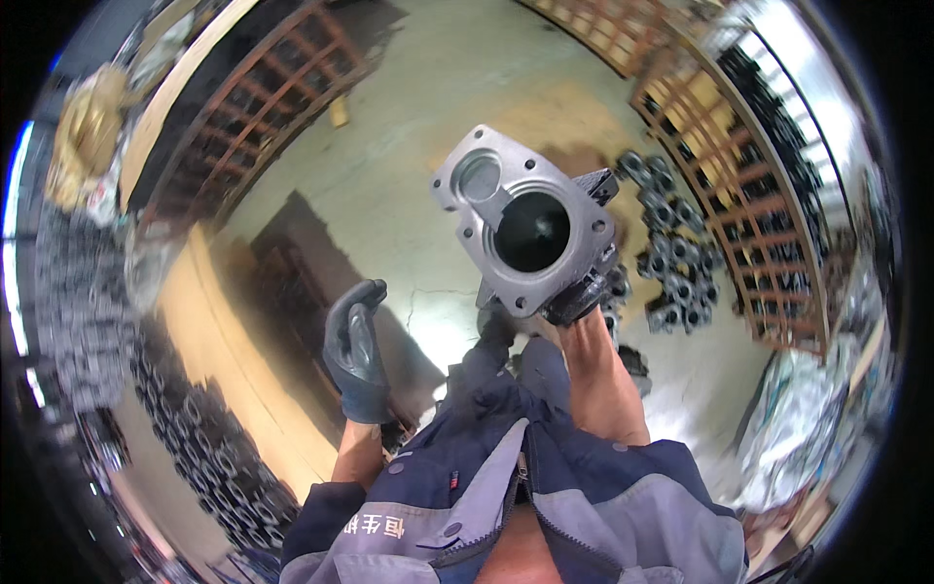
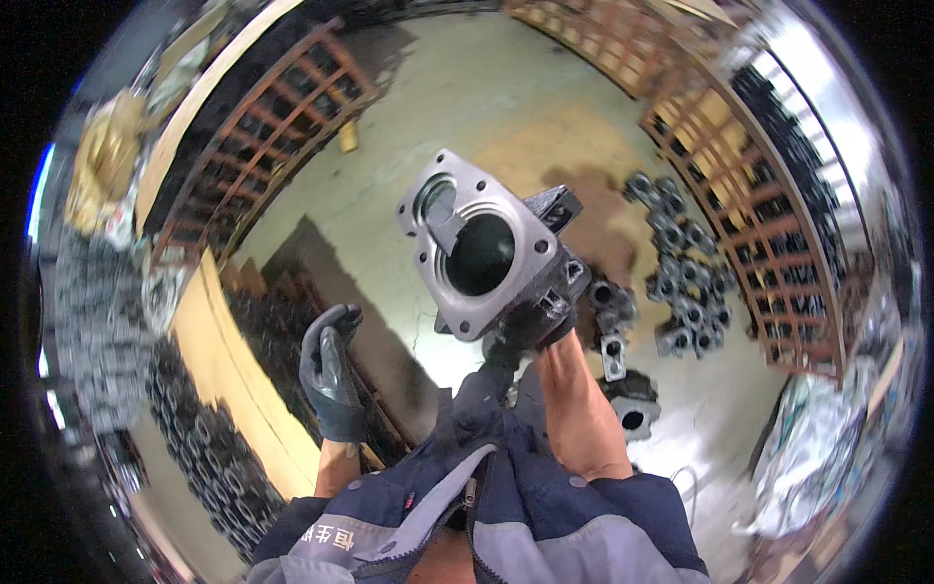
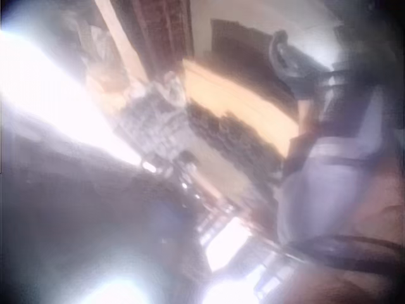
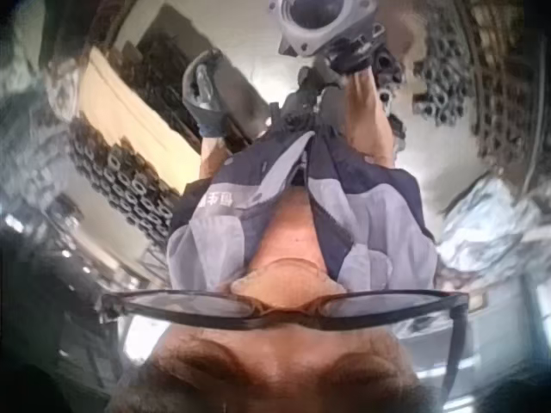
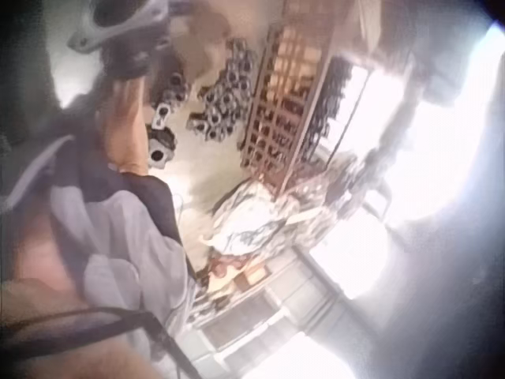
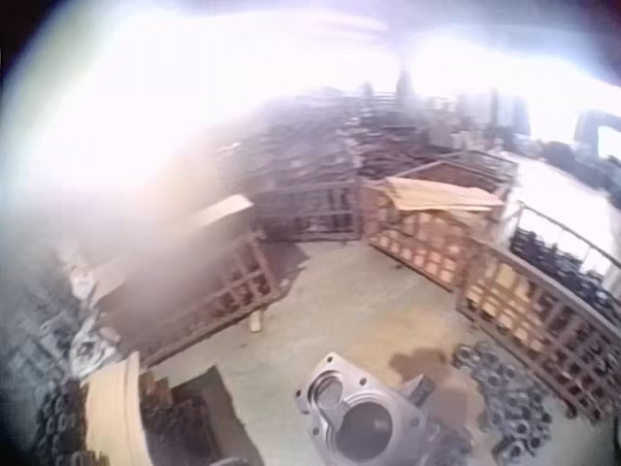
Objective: The person sits on the floor and uses a handheld angle grinder to smooth the surfaces of metal castings. They repeatedly pick up a casting, grind its exterior, inspect it, and place it on a cardboard sheet with other finished parts.
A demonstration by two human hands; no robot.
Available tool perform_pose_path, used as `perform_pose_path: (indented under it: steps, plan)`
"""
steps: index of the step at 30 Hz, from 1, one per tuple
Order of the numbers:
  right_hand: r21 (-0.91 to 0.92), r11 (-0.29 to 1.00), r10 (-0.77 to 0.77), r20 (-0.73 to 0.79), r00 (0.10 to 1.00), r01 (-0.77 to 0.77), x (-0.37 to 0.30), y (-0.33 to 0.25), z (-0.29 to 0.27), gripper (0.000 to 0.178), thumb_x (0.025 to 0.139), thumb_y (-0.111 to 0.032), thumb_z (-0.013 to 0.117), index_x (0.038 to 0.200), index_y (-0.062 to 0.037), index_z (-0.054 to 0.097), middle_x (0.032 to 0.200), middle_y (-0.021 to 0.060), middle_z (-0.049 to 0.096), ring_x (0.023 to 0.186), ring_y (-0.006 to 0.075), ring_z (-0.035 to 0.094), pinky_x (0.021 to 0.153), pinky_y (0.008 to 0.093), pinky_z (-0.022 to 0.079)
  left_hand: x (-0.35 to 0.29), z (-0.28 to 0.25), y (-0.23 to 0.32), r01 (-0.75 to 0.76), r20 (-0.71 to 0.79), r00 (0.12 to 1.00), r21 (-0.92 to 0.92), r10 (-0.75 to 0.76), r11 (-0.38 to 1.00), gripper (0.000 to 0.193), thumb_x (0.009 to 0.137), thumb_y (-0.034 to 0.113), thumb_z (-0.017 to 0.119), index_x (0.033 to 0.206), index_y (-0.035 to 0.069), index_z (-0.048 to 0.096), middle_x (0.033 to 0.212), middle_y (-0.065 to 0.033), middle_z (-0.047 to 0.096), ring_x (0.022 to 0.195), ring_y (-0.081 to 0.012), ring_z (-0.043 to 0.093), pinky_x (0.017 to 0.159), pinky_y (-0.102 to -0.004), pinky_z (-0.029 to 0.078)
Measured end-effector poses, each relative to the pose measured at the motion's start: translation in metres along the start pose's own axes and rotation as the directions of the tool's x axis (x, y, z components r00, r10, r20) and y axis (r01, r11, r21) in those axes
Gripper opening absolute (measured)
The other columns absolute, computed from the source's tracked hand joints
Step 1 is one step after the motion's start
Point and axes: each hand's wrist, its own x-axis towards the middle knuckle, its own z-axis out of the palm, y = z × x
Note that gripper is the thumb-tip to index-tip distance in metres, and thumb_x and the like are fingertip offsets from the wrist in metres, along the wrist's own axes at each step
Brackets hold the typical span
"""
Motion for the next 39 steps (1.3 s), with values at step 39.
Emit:
perform_pose_path:
  steps: [39]
  plan:
    - [0.675,0.578,-0.808,0.553,0.205,0.458,0.131,-0.221,0.327,0.027,0.068,-0.026,0.069,0.091,-0.0113,0.069,0.081,0.0108,0.066,0.077,0.0332,0.063,0.066,0.0435,0.049,0.021,-0.127,0.008,0.203,-0.936,0.336,-0.036,-0.104,0.979,0.028,0.101,0.009,0.047,0.121,-0.005,0.061,0.118,-0.0165,0.066,0.110,-0.0232,0.063,0.098,-0.0358,0.048]
